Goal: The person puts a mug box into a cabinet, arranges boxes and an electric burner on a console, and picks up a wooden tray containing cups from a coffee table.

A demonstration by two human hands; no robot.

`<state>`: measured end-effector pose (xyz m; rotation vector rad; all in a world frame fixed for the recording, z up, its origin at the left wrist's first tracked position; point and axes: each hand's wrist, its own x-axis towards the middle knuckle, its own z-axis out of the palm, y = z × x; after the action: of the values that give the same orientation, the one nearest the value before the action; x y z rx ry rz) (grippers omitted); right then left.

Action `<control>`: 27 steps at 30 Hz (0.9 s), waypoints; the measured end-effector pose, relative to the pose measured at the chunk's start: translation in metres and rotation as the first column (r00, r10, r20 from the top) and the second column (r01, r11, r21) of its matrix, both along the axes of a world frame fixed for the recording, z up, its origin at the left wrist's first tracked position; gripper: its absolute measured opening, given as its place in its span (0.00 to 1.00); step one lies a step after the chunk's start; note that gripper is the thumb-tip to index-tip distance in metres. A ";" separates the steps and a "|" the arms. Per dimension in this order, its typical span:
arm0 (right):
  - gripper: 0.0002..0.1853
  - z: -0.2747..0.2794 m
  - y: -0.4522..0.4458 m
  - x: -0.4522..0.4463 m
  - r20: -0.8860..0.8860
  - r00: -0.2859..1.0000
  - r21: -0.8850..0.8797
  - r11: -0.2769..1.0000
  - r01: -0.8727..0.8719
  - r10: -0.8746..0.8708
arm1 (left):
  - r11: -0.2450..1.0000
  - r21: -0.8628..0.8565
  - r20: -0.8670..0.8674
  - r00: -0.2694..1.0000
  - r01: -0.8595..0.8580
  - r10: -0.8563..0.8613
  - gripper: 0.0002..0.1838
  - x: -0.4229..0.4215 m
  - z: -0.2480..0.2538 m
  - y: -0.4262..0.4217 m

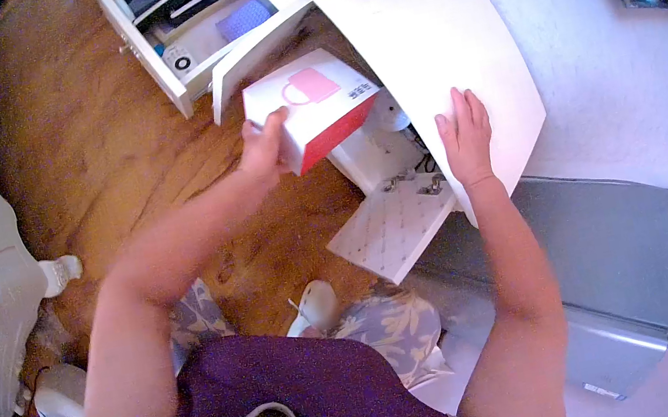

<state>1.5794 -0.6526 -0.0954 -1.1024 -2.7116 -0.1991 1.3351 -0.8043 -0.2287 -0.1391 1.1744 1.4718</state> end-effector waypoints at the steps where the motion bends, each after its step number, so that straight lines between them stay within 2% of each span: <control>1: 0.28 0.000 -0.001 -0.003 -0.017 1.000 0.003 1.000 0.008 -0.008 | 0.999 -0.002 -0.036 0.998 -0.049 0.049 0.50 0.008 0.003 0.016; 2: 0.28 0.002 -0.003 -0.005 -0.018 1.000 0.002 1.000 0.005 -0.005 | 0.997 0.042 -0.048 0.996 -0.070 0.072 0.53 0.015 -0.014 0.038; 5: 0.28 0.004 -0.003 -0.006 -0.033 0.999 0.001 1.000 0.030 -0.030 | 0.980 0.167 -0.094 0.987 -0.112 0.129 0.55 0.030 -0.024 0.091; 8: 0.29 0.002 -0.004 -0.004 -0.033 0.997 -0.016 0.997 0.076 -0.076 | 0.994 0.082 -0.095 0.993 -0.069 0.077 0.57 0.040 -0.013 0.134; 9: 0.29 0.004 -0.004 -0.005 -0.041 0.994 -0.014 0.995 0.097 -0.098 | 0.995 0.085 -0.102 0.993 -0.047 0.055 0.57 0.045 -0.024 0.155; 11: 0.29 0.007 -0.006 -0.006 -0.048 0.994 -0.054 0.994 0.094 -0.097 | 0.963 0.207 -0.159 0.965 -0.174 0.209 0.58 0.056 -0.059 0.197; 12: 0.29 0.007 -0.007 -0.006 -0.037 0.994 -0.048 0.994 0.101 -0.103 | 0.968 0.210 -0.161 0.972 -0.136 0.172 0.60 0.055 -0.059 0.209; 13: 0.29 0.008 -0.007 -0.006 -0.042 0.992 -0.049 0.992 0.116 -0.118 | 0.951 0.264 -0.061 0.981 -0.162 0.184 0.57 0.053 -0.042 0.213; 14: 0.29 0.008 -0.008 -0.006 -0.043 0.991 -0.058 0.991 0.121 -0.124 | 0.947 0.283 -0.051 0.984 -0.150 0.171 0.56 0.049 -0.039 0.222; 20: 0.29 0.008 -0.006 -0.007 -0.022 0.986 -0.083 0.983 0.166 -0.168 | 0.936 0.351 -0.131 0.989 -0.017 0.067 0.49 0.018 -0.051 0.237; 22: 0.29 0.007 -0.007 -0.005 -0.059 0.989 -0.084 0.988 0.128 -0.133 | 0.932 0.363 -0.157 0.986 0.008 0.053 0.47 0.012 -0.055 0.226; 27: 0.29 0.004 -0.004 -0.005 -0.045 0.992 -0.045 0.992 0.119 -0.121 | 0.932 0.357 -0.244 0.969 0.066 0.024 0.41 0.026 -0.058 0.225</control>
<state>1.5748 -0.6569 -0.0912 -1.2665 -2.6217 -0.1329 1.3610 -0.5791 -0.2870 0.3176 1.0699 1.6954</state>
